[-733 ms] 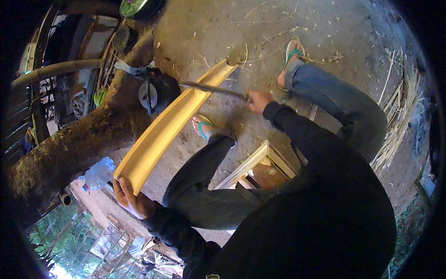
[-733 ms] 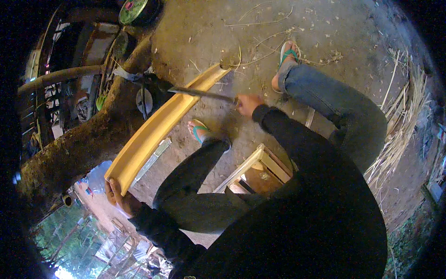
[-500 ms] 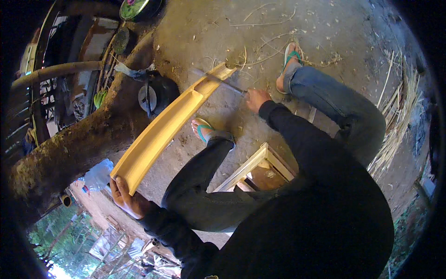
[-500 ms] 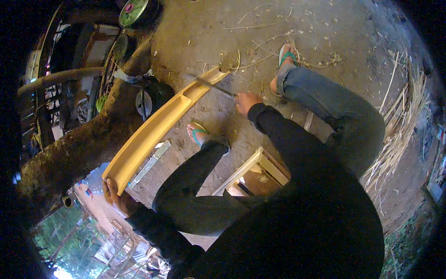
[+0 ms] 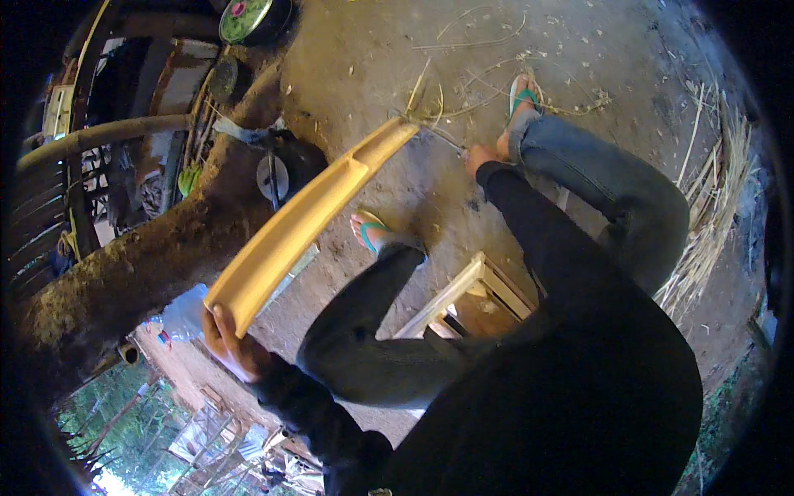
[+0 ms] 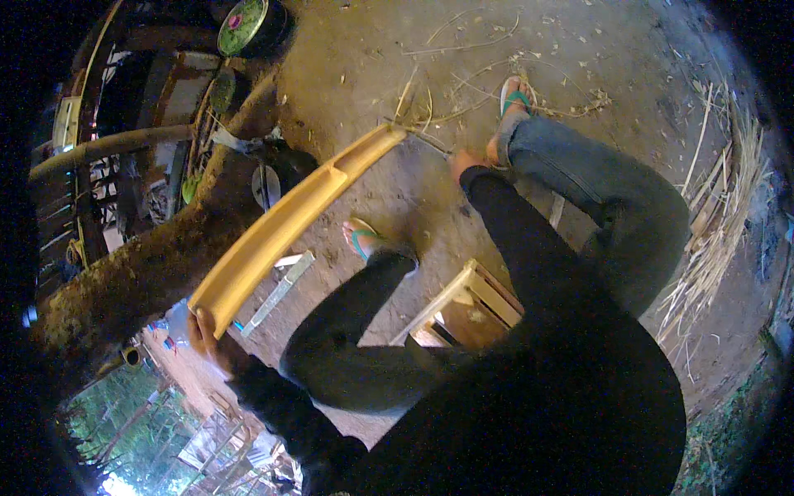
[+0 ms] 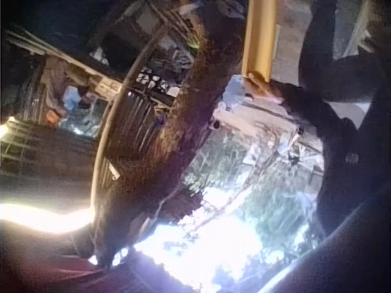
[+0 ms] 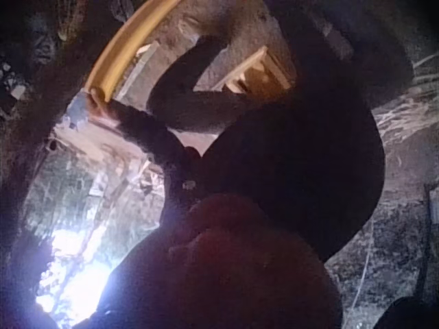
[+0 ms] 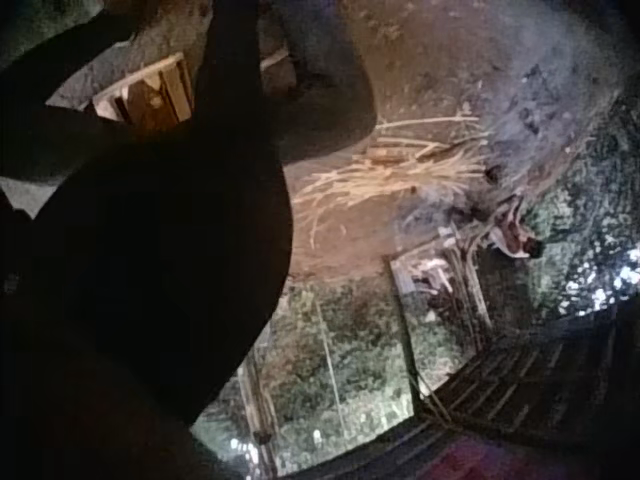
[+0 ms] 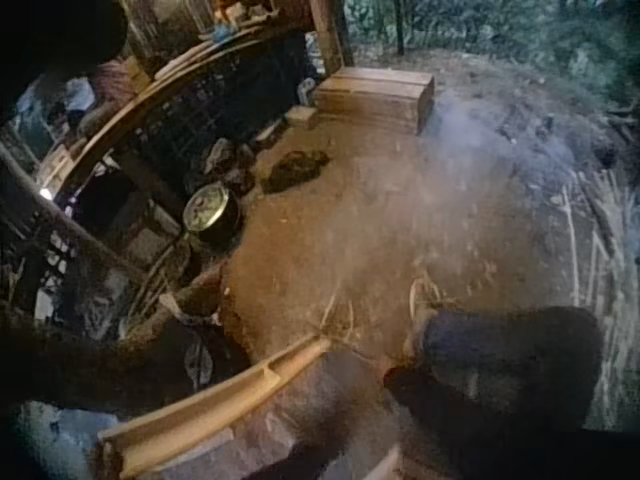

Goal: The person uses a knife to split and shave a long bamboo pole, repeatedly scraping the surface to remove thin strips. The person holds the bamboo with one hand and uses the knife with the other to shape and smooth the material.

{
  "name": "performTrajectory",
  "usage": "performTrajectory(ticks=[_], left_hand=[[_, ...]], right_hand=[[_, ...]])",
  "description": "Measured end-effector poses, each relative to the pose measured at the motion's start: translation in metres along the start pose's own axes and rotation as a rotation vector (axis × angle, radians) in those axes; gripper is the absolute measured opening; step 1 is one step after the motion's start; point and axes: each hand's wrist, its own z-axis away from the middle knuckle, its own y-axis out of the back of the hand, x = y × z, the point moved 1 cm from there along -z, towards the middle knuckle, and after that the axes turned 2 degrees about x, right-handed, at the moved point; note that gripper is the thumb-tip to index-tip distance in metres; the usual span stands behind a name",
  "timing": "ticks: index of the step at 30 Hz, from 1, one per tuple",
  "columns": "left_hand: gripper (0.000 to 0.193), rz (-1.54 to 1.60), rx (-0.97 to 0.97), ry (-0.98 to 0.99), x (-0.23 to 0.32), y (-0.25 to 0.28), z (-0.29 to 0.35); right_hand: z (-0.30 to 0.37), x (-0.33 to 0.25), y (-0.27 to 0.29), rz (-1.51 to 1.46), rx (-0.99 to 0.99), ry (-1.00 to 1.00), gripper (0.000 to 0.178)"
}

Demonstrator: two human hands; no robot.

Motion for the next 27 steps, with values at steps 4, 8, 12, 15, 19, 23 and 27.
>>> performTrajectory(ticks=[4, 8, 12, 15, 19, 23, 27], left_hand=[[0.036, 0.065, 0.019, -0.05, 0.005, -0.01, -0.01], [0.042, 0.166, -0.052, 0.027, 0.009, -0.007, -0.014], [0.047, 0.369, -0.218, 0.127, 0.004, -0.005, -0.019], [0.043, 0.413, -0.145, 0.196, -0.01, -0.001, -0.02], [0.037, 0.356, 0.006, 0.246, -0.027, 0.013, -0.025], [0.037, 0.38, 0.123, 0.3, -0.041, 0.034, -0.016], [0.037, 0.394, 0.171, 0.326, -0.055, 0.04, -0.01]], right_hand=[[-0.002, 0.003, -0.012, 0.033, 0.008, -0.001, 0.032], [0.005, 0.015, -0.025, 0.096, -0.06, 0.109, 0.031], [0.009, 0.022, -0.022, -0.001, -0.016, 0.004, 0.03], [0.021, 0.005, -0.006, -0.182, -0.15, -0.011, 0.03], [0.075, -0.044, 0.036, -0.302, -0.198, 0.119, 0.031], [0.163, -0.109, 0.064, -0.153, -0.106, 0.548, 0.03], [0.201, -0.139, 0.07, -0.077, -0.18, 0.801, 0.027]])
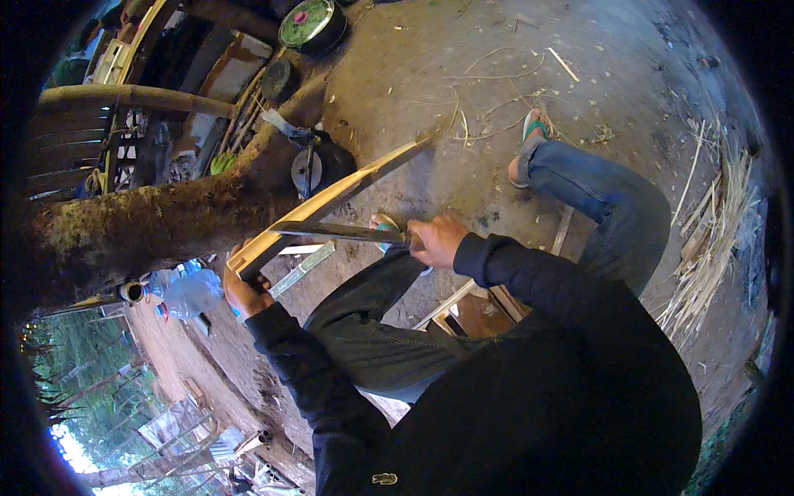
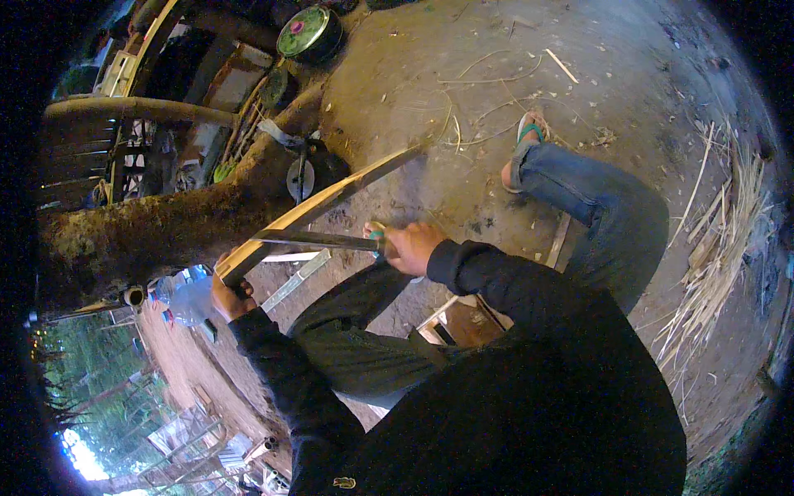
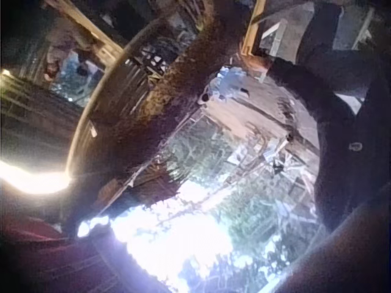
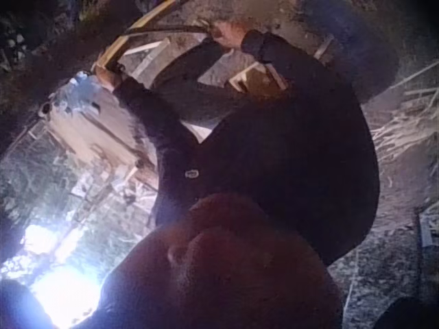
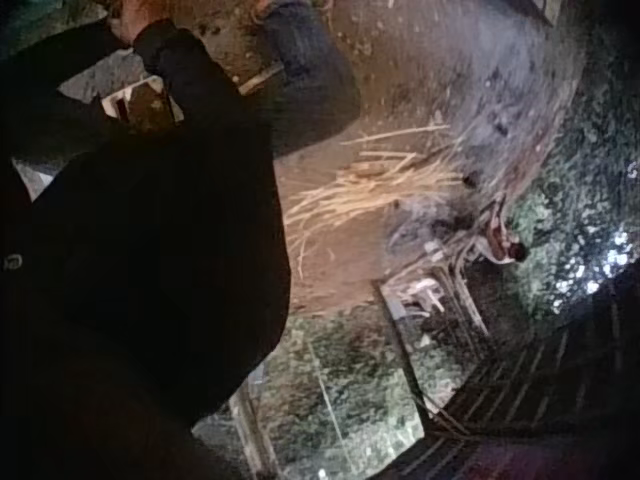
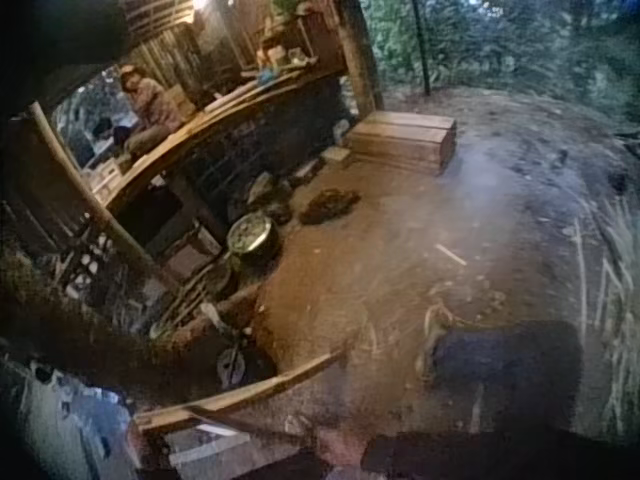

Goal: The person uses a knife to split and shave a long bamboo pole, repeatedly scraping the surface to remove thin strips. The person holds the bamboo with one hand and uses the knife with the other to shape and smooth the material.

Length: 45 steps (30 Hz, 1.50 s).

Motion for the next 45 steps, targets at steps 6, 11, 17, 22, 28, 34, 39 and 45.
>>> performTrajectory(ticks=[6, 11, 17, 22, 28, 34, 39, 45], left_hand=[[0.037, -0.016, 0.054, 0.013, -0.008, 0.008, -0.001], [0.037, -0.018, 0.061, 0.031, -0.009, 0.007, -0.005], [0.037, -0.036, 0.037, 0.038, -0.006, 0.008, -0.007], [0.036, -0.036, 0.057, 0.041, -0.007, 0.008, -0.01], [0.036, -0.025, -0.012, 0.01, -0.004, 0.005, -0.022], [0.031, -0.121, 0.077, -0.081, -0.004, -0.005, -0.024], [0.032, -0.02, 0.195, -0.315, -0.011, -0.021, -0.025], [0.032, 0.085, 0.295, -0.166, -0.013, -0.023, -0.019]], right_hand=[[-0.014, 0.027, 0.016, 0.072, 0.109, -0.381, 0.023], [-0.015, 0.049, 0.007, -0.041, 0.002, -0.382, 0.026], [-0.029, 0.124, -0.011, 0.038, 0.035, -0.478, 0.027], [-0.048, 0.166, -0.021, 0.065, 0.074, -0.581, 0.026], [-0.058, 0.224, -0.032, 0.211, -0.002, -0.529, 0.03], [-0.052, 0.21, -0.021, 0.091, 0.149, -0.678, 0.028], [-0.039, 0.086, -0.021, -0.105, 0.15, -0.414, 0.027], [-0.027, 0.021, -0.02, -0.066, 0.049, -0.174, 0.026]])
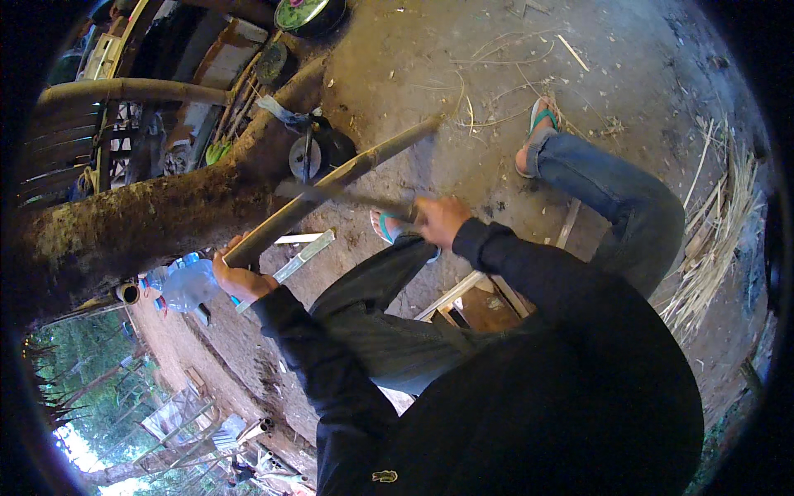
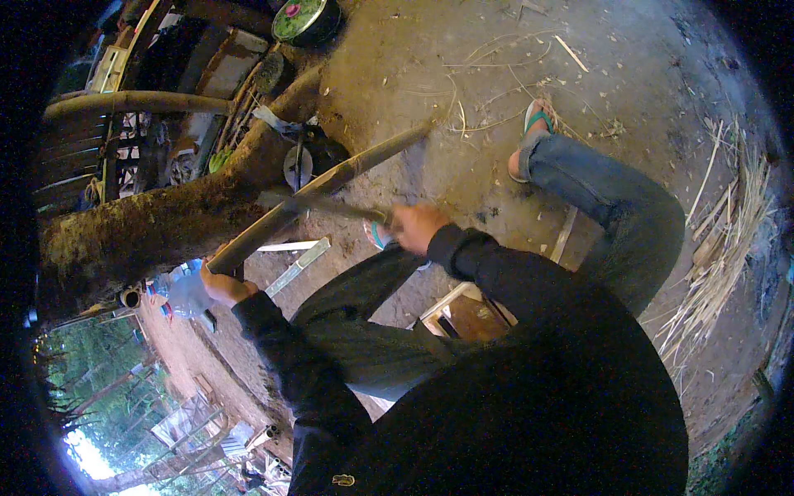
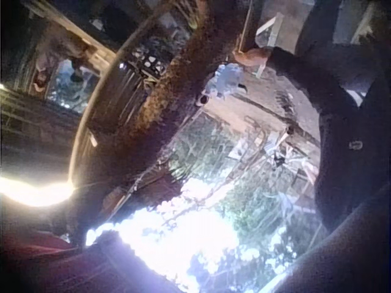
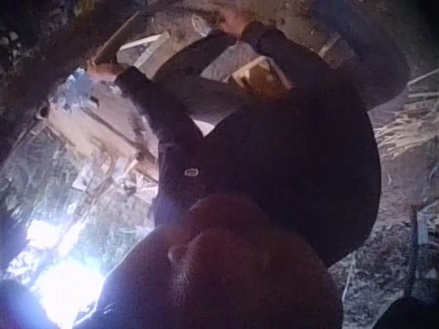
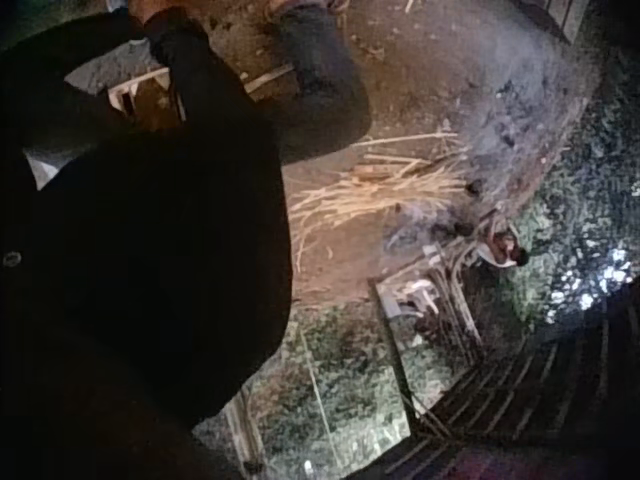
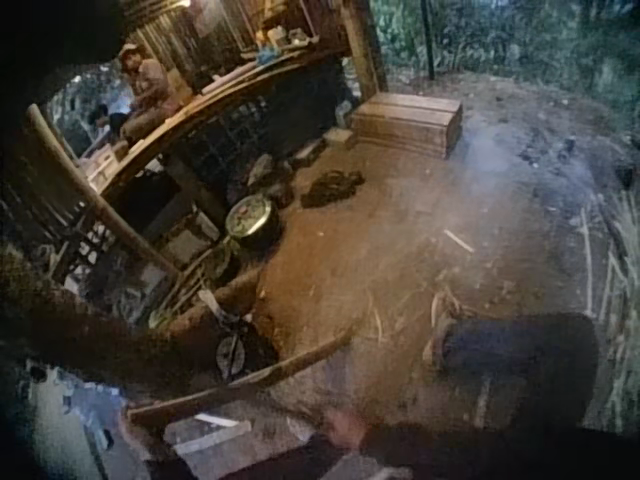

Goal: The person uses a knife to split and shave a long bamboo pole, repeatedly scraping the surface to remove thin strips. The person holds the bamboo with one hand and uses the knife with the other to shape and smooth the material.

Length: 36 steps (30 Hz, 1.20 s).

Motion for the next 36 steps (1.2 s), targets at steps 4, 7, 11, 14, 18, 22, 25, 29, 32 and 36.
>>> performTrajectory(ticks=[4, 7, 11, 14, 18, 22, 25, 29, 32, 36], left_hand=[[0.032, -0.063, 0.06, 0.019, 0.002, 0.004, 0.01], [0.032, -0.036, 0.128, 0.057, 0.002, 0.002, 0.015], [0.033, -0.042, 0.127, 0.039, 0.004, 0.001, 0.019], [0.032, -0.099, 0.096, 0.041, 0.007, -0.001, 0.021], [0.029, 0.016, -0.039, 0.009, 0.009, -0.004, 0.024], [0.026, -0.009, -0.035, -0.037, 0.012, -0.008, 0.025], [0.023, 0.101, -0.175, -0.058, 0.014, -0.01, 0.024], [0.026, 0.156, -0.353, -0.121, 0.021, -0.012, 0.024], [0.03, 0.181, -0.429, -0.124, 0.025, -0.014, 0.027], [0.029, 0.2, -0.58, -0.186, 0.029, -0.016, 0.032]], right_hand=[[-0.005, 0.026, 0.015, 0.01, 0.072, -0.321, 0.028], [0.002, 0.042, 0.01, 0.06, 0.076, -0.166, 0.03], [-0.001, 0.059, 0.0, 0.031, 0.108, -0.285, 0.027], [-0.01, 0.064, 0.003, -0.011, 0.059, -0.139, 0.026], [-0.023, 0.08, 0.01, 0.097, -0.029, -0.339, 0.026], [-0.036, 0.116, 0.0, 0.058, 0.159, -0.304, 0.026], [-0.046, 0.153, -0.021, 0.113, 0.107, -0.211, 0.029], [-0.062, 0.174, -0.014, 0.247, 0.057, -0.493, 0.029], [-0.041, 0.138, -0.002, 0.078, 0.082, -0.436, 0.028], [0.019, 0.056, -0.008, -0.142, 0.11, -0.006, 0.026]])
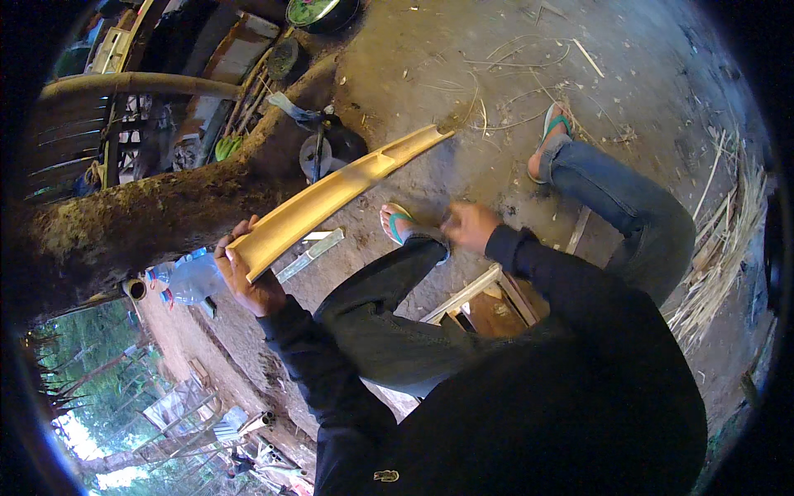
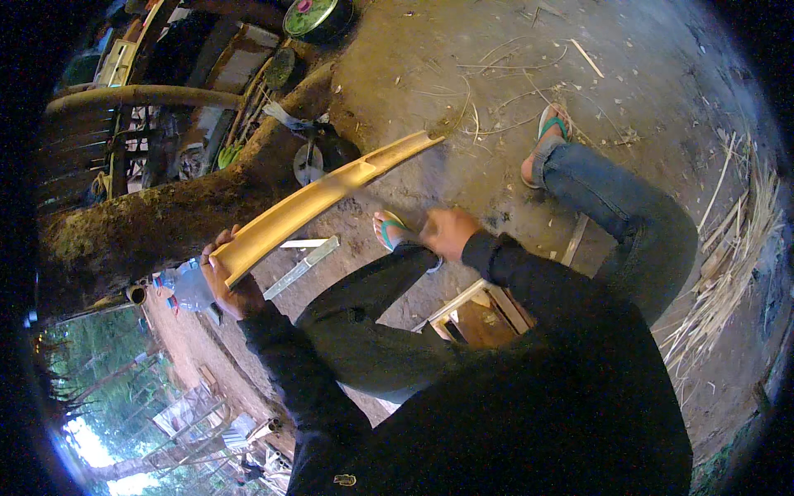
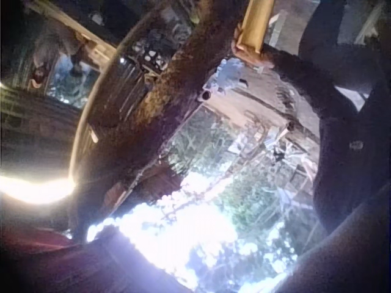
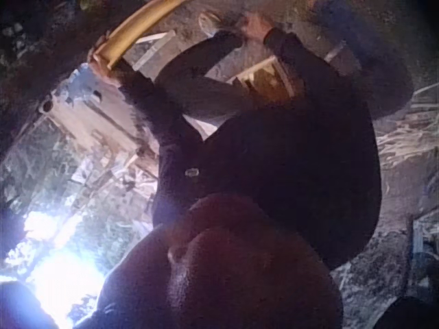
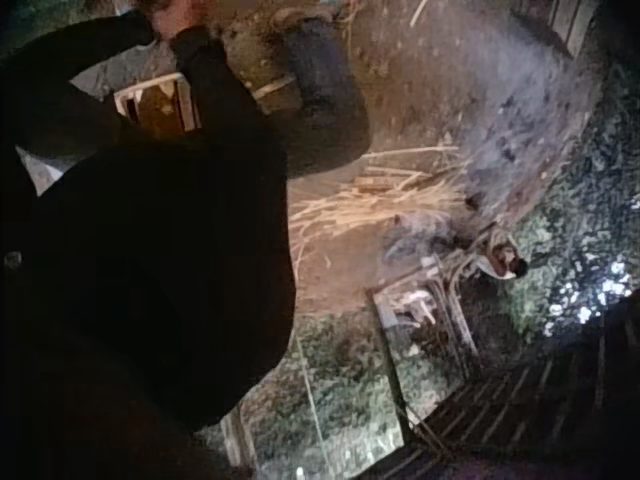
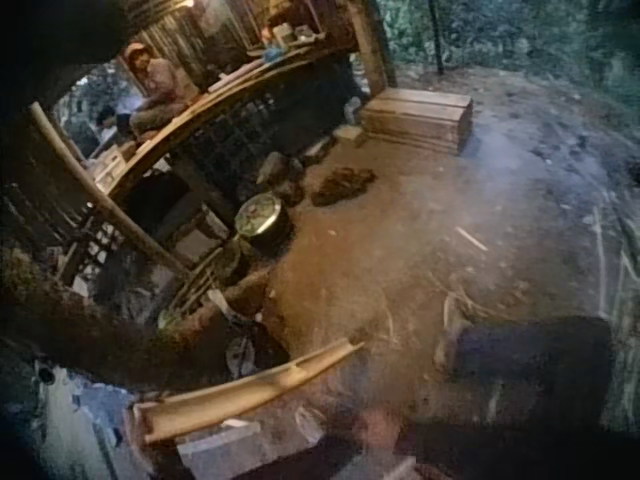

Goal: The person uses a knife to split and shave a long bamboo pole, repeatedly scraping the surface to remove thin strips. The person holds the bamboo with one hand and uses the knife with the other to shape and smooth the material.

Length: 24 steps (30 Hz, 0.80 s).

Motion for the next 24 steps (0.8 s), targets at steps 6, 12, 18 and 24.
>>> performTrajectory(ticks=[6, 12, 18, 24], left_hand=[[0.03, -0.023, -0.013, -0.013, 0.003, 0.001, 0.011], [0.032, -0.038, 0.029, 0.003, 0.001, 0.003, 0.017], [0.034, 0.002, 0.041, -0.009, 0.001, 0.001, 0.016], [0.033, -0.017, 0.019, 0.0, 0.002, -0.003, 0.011]], right_hand=[[0.016, -0.037, 0.016, 0.034, 0.058, -0.109, 0.024], [0.019, -0.043, 0.018, 0.103, -0.06, -0.042, 0.023], [-0.007, 0.004, 0.024, 0.195, -0.041, -0.319, 0.034], [-0.017, 0.04, 0.023, 0.193, 0.014, -0.425, 0.033]])
